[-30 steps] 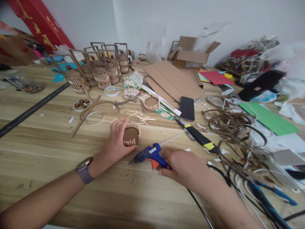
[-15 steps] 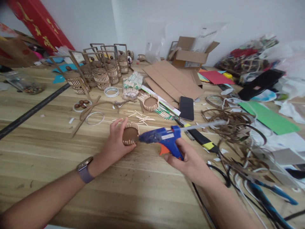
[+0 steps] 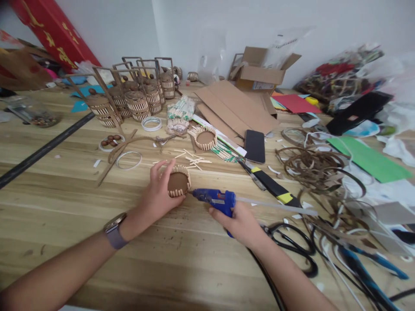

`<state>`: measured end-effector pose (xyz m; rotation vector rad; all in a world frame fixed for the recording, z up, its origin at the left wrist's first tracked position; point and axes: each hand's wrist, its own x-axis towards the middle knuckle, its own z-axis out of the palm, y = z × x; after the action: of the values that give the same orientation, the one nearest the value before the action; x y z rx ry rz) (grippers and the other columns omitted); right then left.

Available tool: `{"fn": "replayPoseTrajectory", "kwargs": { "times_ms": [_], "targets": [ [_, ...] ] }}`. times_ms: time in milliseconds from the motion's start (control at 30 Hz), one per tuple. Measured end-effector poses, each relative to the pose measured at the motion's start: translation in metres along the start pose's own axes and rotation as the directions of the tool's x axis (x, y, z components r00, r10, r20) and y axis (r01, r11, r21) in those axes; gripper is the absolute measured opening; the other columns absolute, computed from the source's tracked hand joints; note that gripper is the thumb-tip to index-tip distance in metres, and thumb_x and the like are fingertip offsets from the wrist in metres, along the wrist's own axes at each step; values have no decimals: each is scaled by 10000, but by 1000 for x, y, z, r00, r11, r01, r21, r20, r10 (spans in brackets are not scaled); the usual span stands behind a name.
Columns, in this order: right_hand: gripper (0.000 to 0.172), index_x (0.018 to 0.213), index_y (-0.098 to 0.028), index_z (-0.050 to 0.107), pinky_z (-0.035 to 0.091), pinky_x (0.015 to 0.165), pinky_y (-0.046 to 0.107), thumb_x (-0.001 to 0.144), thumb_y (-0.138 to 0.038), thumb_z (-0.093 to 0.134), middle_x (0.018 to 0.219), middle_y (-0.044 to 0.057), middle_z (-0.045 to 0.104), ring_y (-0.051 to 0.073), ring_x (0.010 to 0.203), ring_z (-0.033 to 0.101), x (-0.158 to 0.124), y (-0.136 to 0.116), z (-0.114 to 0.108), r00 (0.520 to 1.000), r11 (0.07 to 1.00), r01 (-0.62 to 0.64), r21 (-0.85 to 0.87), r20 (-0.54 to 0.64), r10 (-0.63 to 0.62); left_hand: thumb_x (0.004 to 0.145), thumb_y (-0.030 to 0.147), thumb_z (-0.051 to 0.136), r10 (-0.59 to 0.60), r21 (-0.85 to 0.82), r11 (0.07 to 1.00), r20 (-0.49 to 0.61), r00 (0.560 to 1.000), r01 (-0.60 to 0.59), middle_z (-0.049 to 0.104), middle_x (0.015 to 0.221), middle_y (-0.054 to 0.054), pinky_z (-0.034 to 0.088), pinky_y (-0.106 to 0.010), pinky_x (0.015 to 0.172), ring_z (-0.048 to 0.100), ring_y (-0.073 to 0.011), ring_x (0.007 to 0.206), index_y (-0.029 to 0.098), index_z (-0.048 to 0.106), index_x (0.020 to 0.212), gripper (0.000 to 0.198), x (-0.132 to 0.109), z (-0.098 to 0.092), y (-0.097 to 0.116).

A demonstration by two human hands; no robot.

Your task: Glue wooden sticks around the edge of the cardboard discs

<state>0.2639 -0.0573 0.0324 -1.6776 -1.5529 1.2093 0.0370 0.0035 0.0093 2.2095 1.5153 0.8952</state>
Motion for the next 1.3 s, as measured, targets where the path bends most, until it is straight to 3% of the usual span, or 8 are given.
{"fn": "replayPoseTrajectory", "kwargs": {
  "times_ms": [200, 433, 800, 1033, 1300],
  "targets": [
    [256, 771, -216, 664, 494, 594, 294, 787, -452, 564, 673, 6, 652, 190, 629, 586, 3, -4, 4, 986, 972, 162, -171, -19, -167, 645, 168, 786, -2, 14, 1000, 11, 1000, 2, 230, 1443, -155, 523, -508, 941, 430, -378, 1296, 291, 194, 1481, 1032, 0, -1, 2],
    [287, 881, -204, 695, 543, 746, 349, 812, -438, 544, 852, 45, 743, 247, 793, 672, 4, -2, 6, 977, 951, 205, -233, -3, -211, 644, 170, 791, 11, 16, 1000, 3, 1000, -12, 240, 1435, -150, 531, -495, 930, 476, -359, 1251, 293, 191, 1476, 1033, 0, 0, 2],
    [375, 931, -196, 705, 552, 783, 374, 824, -483, 489, 912, 66, 762, 266, 853, 695, 5, 1, 9, 981, 939, 188, -288, 10, -193, 650, 171, 791, 20, 13, 1000, -14, 1000, -20, 241, 1436, -145, 528, -487, 936, 448, -360, 1283, 306, 193, 1479, 1031, 0, 1, 0],
    [343, 913, -204, 707, 557, 740, 339, 828, -461, 496, 860, 43, 760, 244, 807, 697, 5, -1, 10, 977, 932, 204, -301, 1, -213, 654, 175, 790, 29, 17, 999, -9, 1000, -29, 241, 1439, -151, 529, -483, 935, 455, -359, 1276, 290, 193, 1482, 1028, -1, 1, -1],
    [343, 959, -215, 703, 557, 789, 366, 830, -448, 487, 921, 54, 766, 264, 870, 707, 4, -1, 11, 975, 932, 214, -294, 7, -221, 642, 167, 793, 12, 17, 1000, -1, 1000, -12, 242, 1438, -145, 534, -490, 925, 476, -357, 1253, 301, 201, 1478, 1033, 0, 1, 0]
  ]
}}
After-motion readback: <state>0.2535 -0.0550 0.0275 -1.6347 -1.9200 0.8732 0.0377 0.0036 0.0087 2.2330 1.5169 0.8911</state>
